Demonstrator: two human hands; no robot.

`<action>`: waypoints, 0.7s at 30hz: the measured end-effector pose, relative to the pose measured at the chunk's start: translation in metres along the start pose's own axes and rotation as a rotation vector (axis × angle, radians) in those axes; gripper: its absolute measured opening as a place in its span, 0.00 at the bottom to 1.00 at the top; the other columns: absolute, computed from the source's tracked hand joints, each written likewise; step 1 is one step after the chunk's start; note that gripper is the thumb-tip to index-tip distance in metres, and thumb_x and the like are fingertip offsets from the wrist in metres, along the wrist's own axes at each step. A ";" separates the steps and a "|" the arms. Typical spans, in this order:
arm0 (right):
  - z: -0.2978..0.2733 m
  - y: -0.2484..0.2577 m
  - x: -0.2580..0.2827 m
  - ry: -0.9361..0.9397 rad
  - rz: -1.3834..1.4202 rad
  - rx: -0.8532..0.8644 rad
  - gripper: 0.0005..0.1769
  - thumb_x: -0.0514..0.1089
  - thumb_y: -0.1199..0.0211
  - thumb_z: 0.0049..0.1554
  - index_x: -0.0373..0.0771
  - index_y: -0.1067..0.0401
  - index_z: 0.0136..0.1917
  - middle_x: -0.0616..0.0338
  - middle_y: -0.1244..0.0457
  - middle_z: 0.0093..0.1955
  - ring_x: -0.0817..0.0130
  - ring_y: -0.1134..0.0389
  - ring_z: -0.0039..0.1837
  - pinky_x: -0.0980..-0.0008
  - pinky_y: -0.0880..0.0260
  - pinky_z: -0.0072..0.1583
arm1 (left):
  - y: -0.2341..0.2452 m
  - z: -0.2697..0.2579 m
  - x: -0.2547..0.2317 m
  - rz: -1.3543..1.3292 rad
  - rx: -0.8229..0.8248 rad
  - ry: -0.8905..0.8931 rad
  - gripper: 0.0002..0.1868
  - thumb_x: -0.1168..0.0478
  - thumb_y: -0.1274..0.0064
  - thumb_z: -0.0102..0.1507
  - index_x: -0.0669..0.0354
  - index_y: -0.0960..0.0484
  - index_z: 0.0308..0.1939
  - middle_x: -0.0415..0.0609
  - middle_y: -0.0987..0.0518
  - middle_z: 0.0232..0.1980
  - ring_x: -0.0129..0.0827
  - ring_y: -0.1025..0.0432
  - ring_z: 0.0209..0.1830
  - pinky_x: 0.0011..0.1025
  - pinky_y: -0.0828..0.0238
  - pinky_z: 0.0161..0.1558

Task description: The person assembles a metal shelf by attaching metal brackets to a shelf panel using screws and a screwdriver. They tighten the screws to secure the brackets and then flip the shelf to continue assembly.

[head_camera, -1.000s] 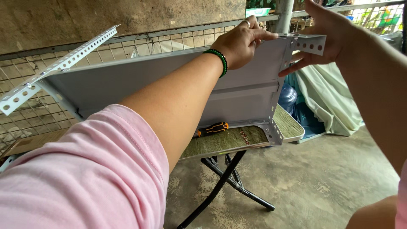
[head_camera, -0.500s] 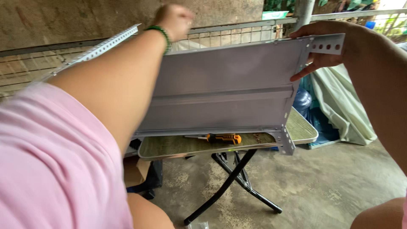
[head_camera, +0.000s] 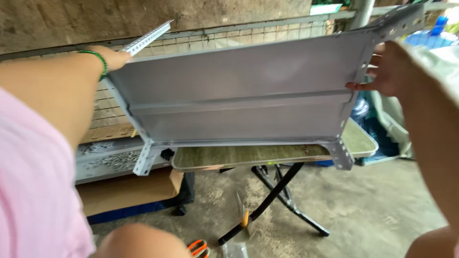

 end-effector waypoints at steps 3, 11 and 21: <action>0.004 0.000 -0.004 -0.005 -0.005 -0.096 0.26 0.52 0.67 0.64 0.49 0.36 0.68 0.60 0.40 0.72 0.62 0.42 0.78 0.39 0.33 0.65 | 0.022 -0.038 -0.017 -0.044 0.035 -0.017 0.34 0.33 0.58 0.69 0.53 0.19 0.65 0.62 0.20 0.64 0.48 0.24 0.52 0.48 0.31 0.49; -0.048 -0.024 -0.010 -0.157 -0.121 -0.220 0.23 0.52 0.64 0.69 0.47 0.44 0.74 0.54 0.47 0.75 0.51 0.51 0.81 0.29 0.37 0.69 | 0.056 -0.164 -0.026 -0.307 0.216 0.309 0.40 0.28 0.66 0.69 0.50 0.32 0.72 0.62 0.28 0.69 0.44 0.21 0.34 0.39 0.31 0.27; -0.055 0.006 0.011 -0.128 -0.242 -0.052 0.30 0.61 0.64 0.70 0.45 0.43 0.77 0.52 0.46 0.79 0.48 0.49 0.82 0.27 0.51 0.74 | 0.059 -0.193 -0.020 -0.569 0.342 0.282 0.24 0.41 0.53 0.66 0.52 0.20 0.56 0.55 0.18 0.54 0.36 0.22 0.35 0.28 0.30 0.22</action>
Point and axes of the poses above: each hand's wrist, its own z-axis towards the middle knuckle, its own y-axis out of the back of the hand, x = y × z, the point moved 4 cm from there along z, towards the middle knuckle
